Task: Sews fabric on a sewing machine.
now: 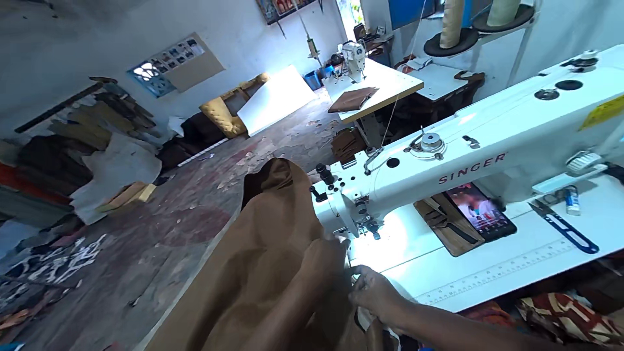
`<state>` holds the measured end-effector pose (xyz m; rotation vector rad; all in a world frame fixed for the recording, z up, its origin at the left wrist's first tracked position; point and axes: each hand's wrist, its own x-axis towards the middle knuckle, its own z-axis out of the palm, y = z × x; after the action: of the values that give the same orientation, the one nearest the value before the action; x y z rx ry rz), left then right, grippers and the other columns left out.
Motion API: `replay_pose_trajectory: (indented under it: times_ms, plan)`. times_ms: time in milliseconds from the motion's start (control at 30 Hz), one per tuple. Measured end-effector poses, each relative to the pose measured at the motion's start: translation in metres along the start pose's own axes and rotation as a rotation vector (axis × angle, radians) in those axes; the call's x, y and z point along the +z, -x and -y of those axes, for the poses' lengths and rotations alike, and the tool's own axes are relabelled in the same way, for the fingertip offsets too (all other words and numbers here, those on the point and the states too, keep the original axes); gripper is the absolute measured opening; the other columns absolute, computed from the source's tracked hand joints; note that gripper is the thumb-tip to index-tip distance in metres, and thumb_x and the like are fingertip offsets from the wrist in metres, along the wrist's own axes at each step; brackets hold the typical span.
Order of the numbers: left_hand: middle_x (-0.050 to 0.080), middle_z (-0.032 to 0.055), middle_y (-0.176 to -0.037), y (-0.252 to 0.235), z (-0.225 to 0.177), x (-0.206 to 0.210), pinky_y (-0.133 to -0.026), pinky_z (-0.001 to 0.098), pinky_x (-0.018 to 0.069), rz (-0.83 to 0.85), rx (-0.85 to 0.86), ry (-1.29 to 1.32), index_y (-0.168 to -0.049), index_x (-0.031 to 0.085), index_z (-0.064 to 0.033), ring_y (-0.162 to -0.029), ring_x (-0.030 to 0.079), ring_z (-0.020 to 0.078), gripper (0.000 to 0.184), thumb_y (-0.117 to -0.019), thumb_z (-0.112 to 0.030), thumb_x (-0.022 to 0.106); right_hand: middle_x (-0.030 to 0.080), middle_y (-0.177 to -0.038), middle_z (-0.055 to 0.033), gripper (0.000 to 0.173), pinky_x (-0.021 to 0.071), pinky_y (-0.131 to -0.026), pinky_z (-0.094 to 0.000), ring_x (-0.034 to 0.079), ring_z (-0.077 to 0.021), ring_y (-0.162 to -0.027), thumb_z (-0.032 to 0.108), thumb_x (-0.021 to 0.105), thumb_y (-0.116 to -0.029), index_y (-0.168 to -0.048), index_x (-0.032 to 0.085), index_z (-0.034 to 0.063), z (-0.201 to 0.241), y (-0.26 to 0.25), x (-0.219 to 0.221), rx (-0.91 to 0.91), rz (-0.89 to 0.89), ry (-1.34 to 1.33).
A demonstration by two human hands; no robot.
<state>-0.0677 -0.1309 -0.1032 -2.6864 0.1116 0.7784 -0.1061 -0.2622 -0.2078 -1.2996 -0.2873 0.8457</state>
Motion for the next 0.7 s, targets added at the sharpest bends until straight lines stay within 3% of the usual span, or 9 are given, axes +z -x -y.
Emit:
replay_pose_trajectory:
  times_ms: [67,133,200,233,333,433,500,600,700]
  plan:
    - [0.063,0.0224,-0.133,0.001,-0.002,-0.008,-0.096,0.0624,0.0505,0.11,-0.14,0.011,-0.145,0.056,-0.0111,-0.122,0.062,0.0433,0.042,-0.1093,-0.027,0.042,0.06,-0.091,-0.0025,0.053,0.0464,-0.064,-0.0258,0.055,-0.0077,-0.069,0.007,0.063,-0.0956,-0.145,0.046,0.0104,0.001,0.0,0.001,-0.01,0.041,0.085]
    - [0.061,0.0232,-0.137,-0.001,-0.002,-0.015,-0.099,0.0625,0.0491,0.217,-0.293,0.051,-0.138,0.058,-0.0049,-0.127,0.06,0.0419,0.053,-0.1109,-0.044,0.036,0.061,-0.096,-0.0066,0.053,0.0474,-0.067,-0.029,0.056,-0.0106,-0.072,0.007,0.062,-0.0979,-0.148,0.045,0.0094,0.003,0.0,0.001,-0.007,0.112,0.197]
    - [0.053,0.0261,-0.147,0.008,-0.016,-0.032,-0.107,0.06,0.0423,0.334,-0.41,0.108,-0.142,0.054,0.0013,-0.137,0.051,0.0413,0.066,-0.1107,-0.052,0.03,0.064,-0.103,-0.0128,0.052,0.0492,-0.073,-0.0342,0.058,-0.016,-0.079,0.006,0.06,-0.0991,-0.149,0.045,0.0069,0.005,0.0,0.004,0.004,0.173,0.296]
    - [0.051,0.0268,-0.148,0.008,-0.018,-0.032,-0.109,0.0592,0.0411,0.357,-0.438,0.117,-0.141,0.054,0.0028,-0.138,0.05,0.041,0.07,-0.1088,-0.055,0.034,0.064,-0.104,-0.0144,0.052,0.0495,-0.074,-0.0361,0.059,-0.018,-0.081,0.006,0.059,-0.0992,-0.149,0.046,0.0062,0.004,0.0,0.006,0.006,0.187,0.332]
    - [0.061,0.0252,-0.134,-0.023,0.0,0.007,-0.098,0.0593,0.0491,0.345,-0.431,-0.004,-0.127,0.063,0.005,-0.126,0.059,0.04,0.079,-0.0943,-0.066,0.058,0.065,-0.106,-0.0165,0.049,0.0511,-0.077,-0.0391,0.062,-0.0217,-0.085,0.006,0.058,-0.0995,-0.147,0.047,0.005,0.001,-0.001,0.008,-0.013,0.208,0.388]
    - [0.06,0.0294,-0.136,-0.021,-0.003,0.005,-0.104,0.0625,0.0424,0.349,-0.388,-0.082,-0.128,0.063,0.0073,-0.131,0.055,0.0455,0.055,-0.0972,-0.039,0.066,0.065,-0.108,-0.0169,0.05,0.0508,-0.078,-0.0384,0.062,-0.0216,-0.086,0.006,0.058,-0.1001,-0.148,0.046,0.0045,0.003,-0.001,0.007,-0.009,0.216,0.395]
    - [0.057,0.0291,-0.139,-0.023,-0.004,-0.001,-0.106,0.0633,0.0406,0.325,-0.394,-0.051,-0.13,0.061,0.0067,-0.134,0.052,0.0461,0.043,-0.0976,-0.022,0.063,0.065,-0.107,-0.0159,0.052,0.0507,-0.078,-0.0373,0.062,-0.0201,-0.085,0.007,0.058,-0.0997,-0.149,0.045,0.0056,0.002,-0.002,0.007,0.0,0.205,0.38]
    - [0.057,0.0287,-0.138,-0.036,0.0,-0.009,-0.103,0.065,0.0427,0.271,-0.383,0.106,-0.131,0.061,0.0049,-0.131,0.054,0.0453,0.041,-0.0967,-0.017,0.061,0.065,-0.108,-0.0147,0.057,0.051,-0.08,-0.036,0.062,-0.0185,-0.086,0.008,0.059,-0.0993,-0.153,0.04,0.0061,-0.001,-0.003,0.005,0.022,0.183,0.344]
    - [0.065,0.0246,-0.127,-0.024,0.017,-0.008,-0.098,0.0609,0.0482,-0.045,-0.258,0.5,-0.128,0.064,0.0013,-0.12,0.062,0.0399,0.033,-0.102,-0.019,0.058,0.066,-0.112,-0.0149,0.062,0.0526,-0.084,-0.0367,0.064,-0.0188,-0.091,0.009,0.06,-0.0994,-0.156,0.036,0.0059,-0.001,0.001,0.004,0.031,0.124,0.278]
